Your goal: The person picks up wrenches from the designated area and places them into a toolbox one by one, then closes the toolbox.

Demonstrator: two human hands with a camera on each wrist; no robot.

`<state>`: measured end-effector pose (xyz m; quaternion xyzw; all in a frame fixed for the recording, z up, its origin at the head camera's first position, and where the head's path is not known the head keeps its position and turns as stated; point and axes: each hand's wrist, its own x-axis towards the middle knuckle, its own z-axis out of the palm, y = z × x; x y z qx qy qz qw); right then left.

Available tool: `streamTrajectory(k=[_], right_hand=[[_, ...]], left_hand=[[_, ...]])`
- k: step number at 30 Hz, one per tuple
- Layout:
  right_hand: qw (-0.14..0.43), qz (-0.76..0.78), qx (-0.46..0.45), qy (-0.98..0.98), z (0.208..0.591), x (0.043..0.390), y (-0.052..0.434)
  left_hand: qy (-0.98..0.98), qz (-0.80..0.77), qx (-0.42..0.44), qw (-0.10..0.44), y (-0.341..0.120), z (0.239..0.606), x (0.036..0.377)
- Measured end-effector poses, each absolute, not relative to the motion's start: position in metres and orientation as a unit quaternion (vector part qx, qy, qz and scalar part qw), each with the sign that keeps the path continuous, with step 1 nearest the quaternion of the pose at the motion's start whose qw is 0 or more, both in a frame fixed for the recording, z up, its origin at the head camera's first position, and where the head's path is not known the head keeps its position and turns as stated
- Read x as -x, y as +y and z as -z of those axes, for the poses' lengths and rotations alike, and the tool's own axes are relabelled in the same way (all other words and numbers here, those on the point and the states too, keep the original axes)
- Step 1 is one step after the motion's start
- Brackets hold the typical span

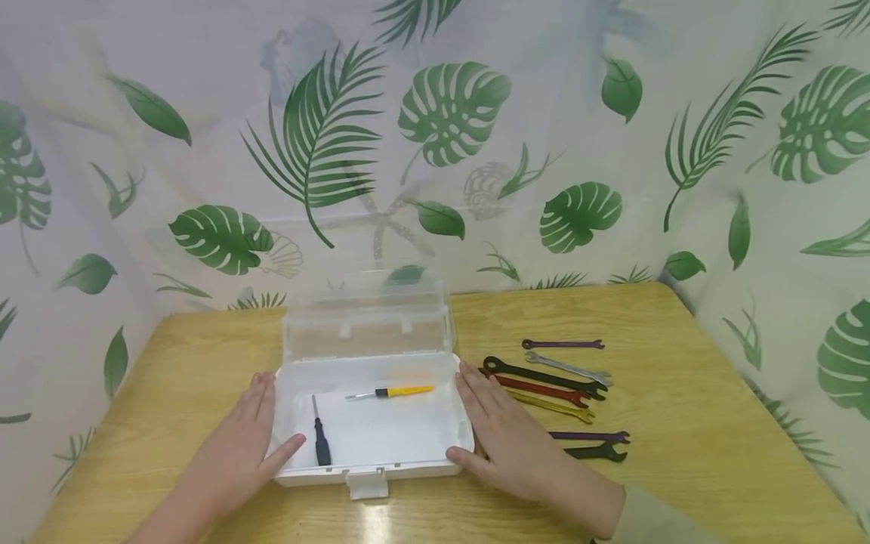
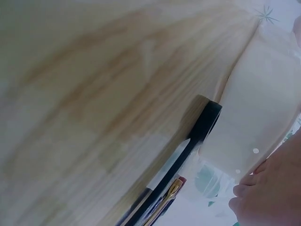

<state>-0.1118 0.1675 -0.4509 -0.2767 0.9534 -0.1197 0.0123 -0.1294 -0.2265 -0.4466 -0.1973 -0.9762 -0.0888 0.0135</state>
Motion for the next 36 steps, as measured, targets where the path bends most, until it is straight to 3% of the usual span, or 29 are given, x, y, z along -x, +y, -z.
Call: streamTrajectory(k=[10, 36], right_hand=[[0.027, 0.183, 0.274, 0.944, 0.440, 0.115, 0.178], [-0.093, 0.304, 0.164, 0.934, 0.431, 0.157, 0.240]], left_hand=[[-0.975, 0.041, 0.215, 0.034, -0.228, 0.447, 0.131], [-0.975, 0.047, 0.216, 0.038, -0.229, 0.449, 0.131]])
